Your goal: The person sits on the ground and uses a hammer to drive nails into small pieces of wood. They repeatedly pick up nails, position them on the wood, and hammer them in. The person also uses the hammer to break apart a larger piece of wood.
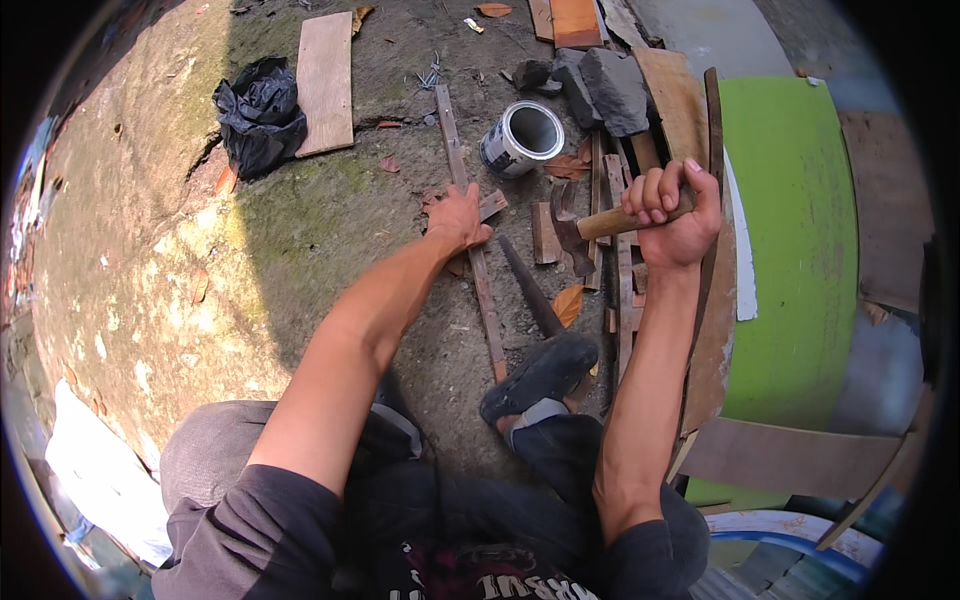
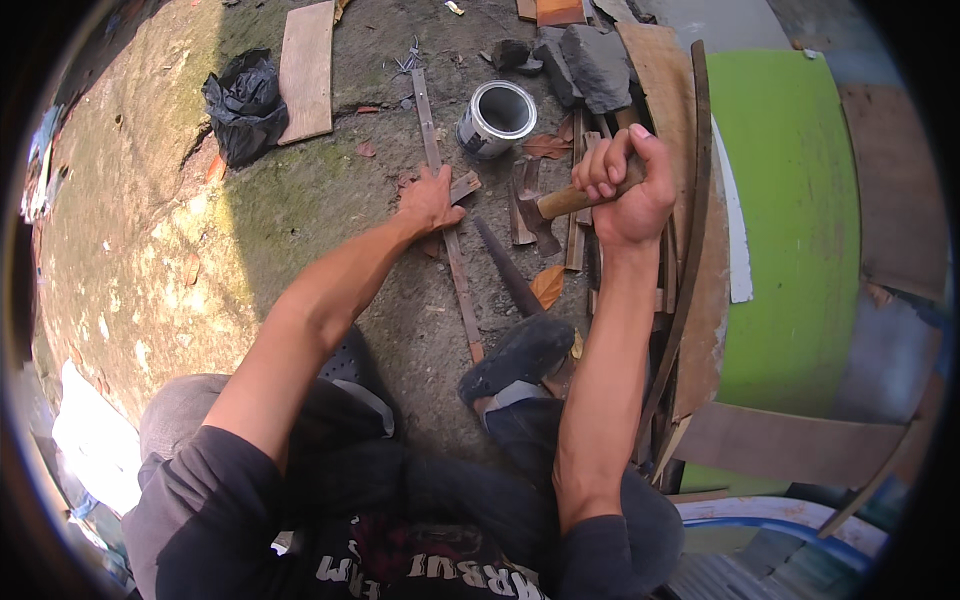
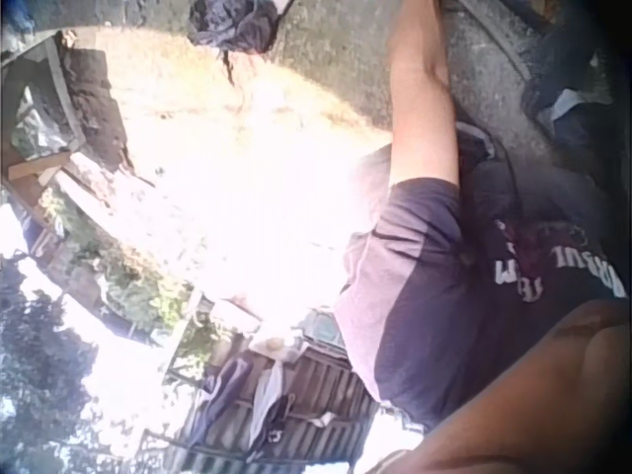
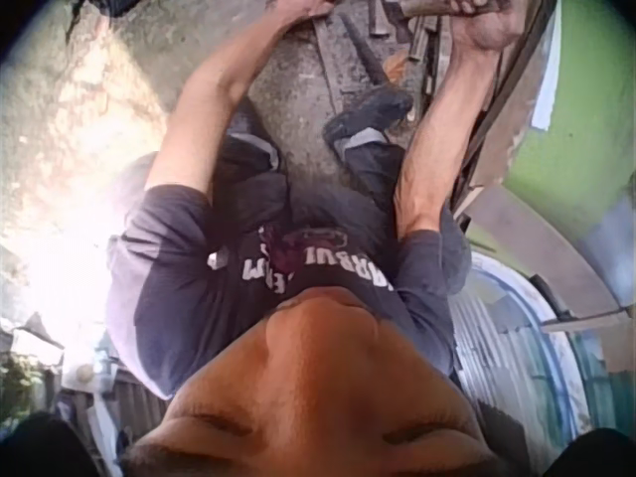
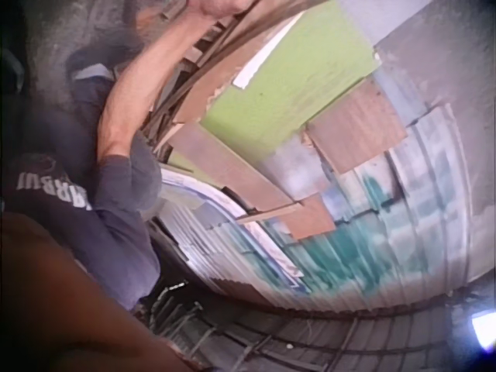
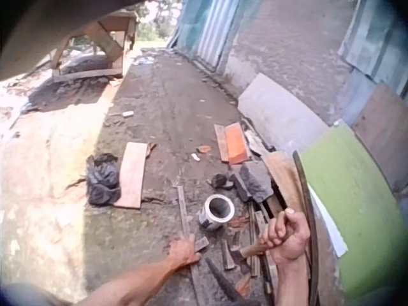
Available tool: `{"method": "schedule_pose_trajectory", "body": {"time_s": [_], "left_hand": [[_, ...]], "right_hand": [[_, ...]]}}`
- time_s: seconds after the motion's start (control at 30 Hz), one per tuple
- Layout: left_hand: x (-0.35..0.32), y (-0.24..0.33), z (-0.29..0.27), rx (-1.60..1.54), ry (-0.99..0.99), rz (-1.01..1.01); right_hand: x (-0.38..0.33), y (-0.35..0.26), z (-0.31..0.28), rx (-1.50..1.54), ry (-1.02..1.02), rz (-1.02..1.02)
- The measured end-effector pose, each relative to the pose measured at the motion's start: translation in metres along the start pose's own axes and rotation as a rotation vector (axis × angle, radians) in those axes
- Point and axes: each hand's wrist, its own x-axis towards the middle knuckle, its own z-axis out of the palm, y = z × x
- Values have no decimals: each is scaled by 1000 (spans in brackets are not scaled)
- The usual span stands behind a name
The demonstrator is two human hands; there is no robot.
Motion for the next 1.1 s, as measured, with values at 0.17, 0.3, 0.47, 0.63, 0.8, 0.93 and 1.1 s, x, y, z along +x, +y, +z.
{"method": "schedule_pose_trajectory", "body": {"time_s": [0.17,0.3,0.47,0.63,0.8,0.93,1.1], "left_hand": [[-13,-6,0,52,-24,-80],[-6,0,3,95,-41,-67],[0,11,2,125,-97,-151],[-21,8,17,115,-158,-62],[-44,-3,-4,45,-245,83],[-37,-11,-5,-36,-240,85],[-19,-32,5,-35,-208,160]], "right_hand": [[29,-22,32,-108,-107,36],[40,-51,49,-40,-106,95],[69,-78,77,-150,-48,177],[103,-49,92,-266,16,249],[115,3,89,-219,-8,321],[124,36,102,-200,-8,394],[143,55,103,-194,-3,449]]}}
